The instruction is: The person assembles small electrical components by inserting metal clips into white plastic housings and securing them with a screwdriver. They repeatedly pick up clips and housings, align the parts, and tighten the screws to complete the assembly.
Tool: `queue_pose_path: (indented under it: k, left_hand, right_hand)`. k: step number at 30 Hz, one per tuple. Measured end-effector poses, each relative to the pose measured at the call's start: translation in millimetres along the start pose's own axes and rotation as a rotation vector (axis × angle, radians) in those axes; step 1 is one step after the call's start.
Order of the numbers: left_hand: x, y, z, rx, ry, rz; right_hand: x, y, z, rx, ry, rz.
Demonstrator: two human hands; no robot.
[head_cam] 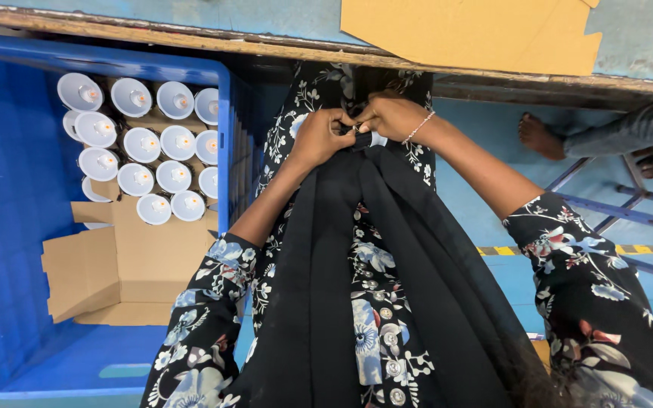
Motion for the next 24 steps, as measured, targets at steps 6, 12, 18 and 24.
queue_pose_path:
  k: [6,12,18,24]
  left_hand:
    - [-3.0,-0.3,1.0,-0.007,0.063,-0.033]
    - [-1.7,-1.9,7.4,0.040,0.074,-0.005]
    - [-11.0,-6.6,7.4,0.049,0.087,-0.023]
    - [-35.5,-9.2,-8.6,-0.317,-0.054,0.422]
  right_hand:
    - [8.6,1.4,-11.7,-0.206,0.048,-0.108]
    - [5.8,2.8,-26.2,-0.279,0.221,0.006]
    - [4.4,1.6,-23.7,-0.181,0.265,-0.018]
    - [6.7,14.3,-26.1,-0.248,0.257,-0.028]
Point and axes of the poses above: each hand's wrist, its own z-axis away from the middle knuckle, its own y-axis out of the back of the hand, x = y × z, the point moved 5 cm from there along -z, towards the middle knuckle, and after that the axes turned 7 degrees about y, right-handed, at the moved point
